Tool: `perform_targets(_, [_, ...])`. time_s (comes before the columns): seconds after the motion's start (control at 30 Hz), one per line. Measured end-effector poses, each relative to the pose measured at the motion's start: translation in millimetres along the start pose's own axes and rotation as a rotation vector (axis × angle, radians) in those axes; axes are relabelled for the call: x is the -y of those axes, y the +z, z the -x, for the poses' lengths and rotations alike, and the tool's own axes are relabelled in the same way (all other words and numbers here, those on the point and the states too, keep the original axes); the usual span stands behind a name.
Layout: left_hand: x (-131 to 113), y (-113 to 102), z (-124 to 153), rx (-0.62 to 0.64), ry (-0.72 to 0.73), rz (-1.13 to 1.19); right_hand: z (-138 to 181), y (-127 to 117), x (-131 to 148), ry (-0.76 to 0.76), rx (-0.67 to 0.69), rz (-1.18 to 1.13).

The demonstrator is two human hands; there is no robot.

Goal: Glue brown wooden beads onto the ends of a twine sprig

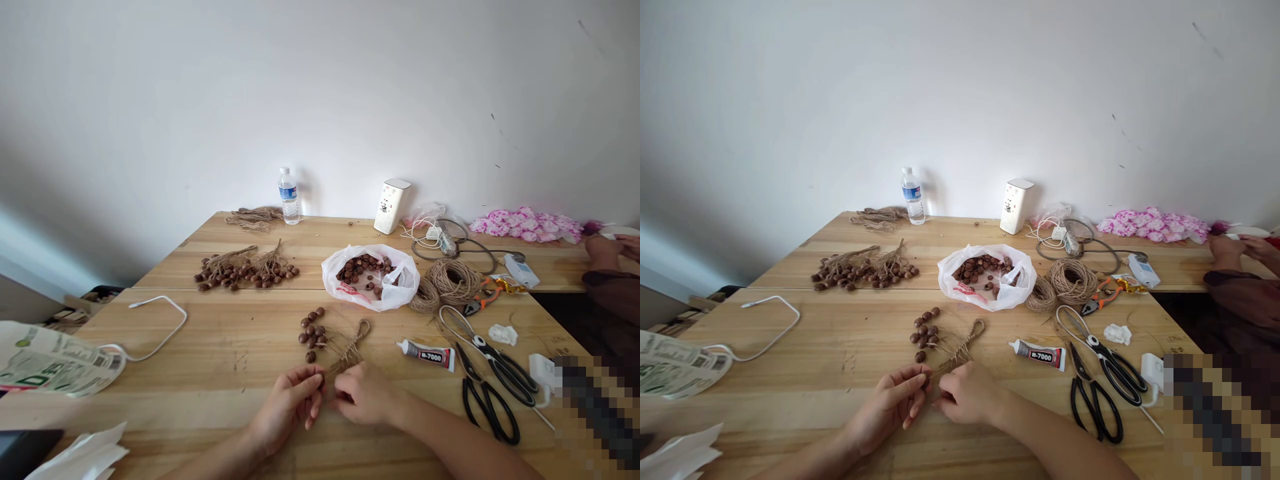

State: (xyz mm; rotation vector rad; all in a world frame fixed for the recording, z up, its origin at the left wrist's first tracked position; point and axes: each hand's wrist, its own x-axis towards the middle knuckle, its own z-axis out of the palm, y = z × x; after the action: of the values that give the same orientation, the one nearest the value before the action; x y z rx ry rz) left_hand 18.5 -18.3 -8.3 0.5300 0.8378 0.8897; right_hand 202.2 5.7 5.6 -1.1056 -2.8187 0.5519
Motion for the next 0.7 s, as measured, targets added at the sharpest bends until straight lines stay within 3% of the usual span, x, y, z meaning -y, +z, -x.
perform_targets(0.7, [0.9,-0.6,-0.4,0.004,0.007,0.012,-0.7,-2.4,1.8,0.021,0.018,-0.021])
